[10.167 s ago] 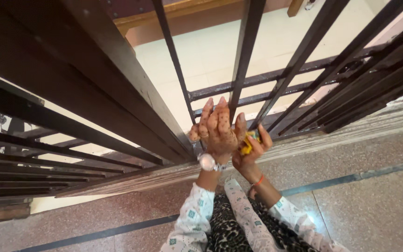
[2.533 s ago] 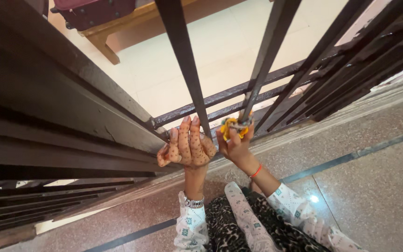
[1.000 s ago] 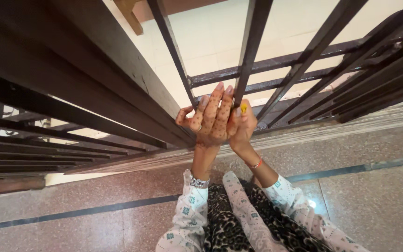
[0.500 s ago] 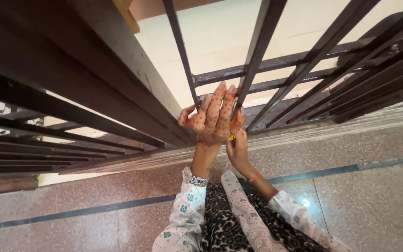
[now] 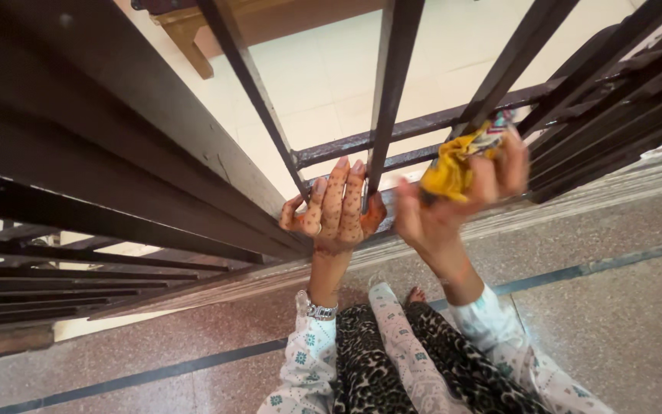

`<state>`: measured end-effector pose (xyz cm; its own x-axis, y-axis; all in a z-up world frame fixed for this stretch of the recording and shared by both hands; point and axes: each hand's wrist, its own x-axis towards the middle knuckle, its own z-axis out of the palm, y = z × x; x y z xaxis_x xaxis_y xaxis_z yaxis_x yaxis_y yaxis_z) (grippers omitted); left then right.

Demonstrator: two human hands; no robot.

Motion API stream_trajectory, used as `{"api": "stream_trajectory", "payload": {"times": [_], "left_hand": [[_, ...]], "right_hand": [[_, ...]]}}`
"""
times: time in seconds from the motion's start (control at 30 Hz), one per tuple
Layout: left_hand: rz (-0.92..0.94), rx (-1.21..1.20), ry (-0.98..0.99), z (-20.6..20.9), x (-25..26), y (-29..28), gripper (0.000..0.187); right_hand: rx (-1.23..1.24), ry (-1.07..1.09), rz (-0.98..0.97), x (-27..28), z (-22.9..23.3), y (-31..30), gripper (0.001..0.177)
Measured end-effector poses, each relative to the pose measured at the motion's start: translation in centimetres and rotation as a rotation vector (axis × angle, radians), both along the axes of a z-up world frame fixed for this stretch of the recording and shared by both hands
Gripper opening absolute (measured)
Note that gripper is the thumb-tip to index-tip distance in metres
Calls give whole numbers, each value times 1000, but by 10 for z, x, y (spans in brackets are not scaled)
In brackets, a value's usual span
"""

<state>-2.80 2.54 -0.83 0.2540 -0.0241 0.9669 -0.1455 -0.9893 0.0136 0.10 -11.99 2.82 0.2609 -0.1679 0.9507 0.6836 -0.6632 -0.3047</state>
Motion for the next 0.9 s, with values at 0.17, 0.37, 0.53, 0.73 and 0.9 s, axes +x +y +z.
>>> {"api": "stream_trajectory", "payload": {"times": [0.17,0.37,0.53,0.73,0.9], "left_hand": [[-21,-38,-60,-4,10,-1,39],[3,-18,-84,-6,13,-4,36],[-4,-12,-101,-8,15,-2,36],[-4,-13,-96,-5,14,-2,36],[2,8,-83,-7,12,-3,37]], "right_hand": [[16,90,177,11,-41,13,81],[171,587,343,12,-186,3,68],[5,217,233,-10,-204,6,64],[213,281,395,-27,-122,8,46],[671,534,684,-8,-56,10,42]]}}
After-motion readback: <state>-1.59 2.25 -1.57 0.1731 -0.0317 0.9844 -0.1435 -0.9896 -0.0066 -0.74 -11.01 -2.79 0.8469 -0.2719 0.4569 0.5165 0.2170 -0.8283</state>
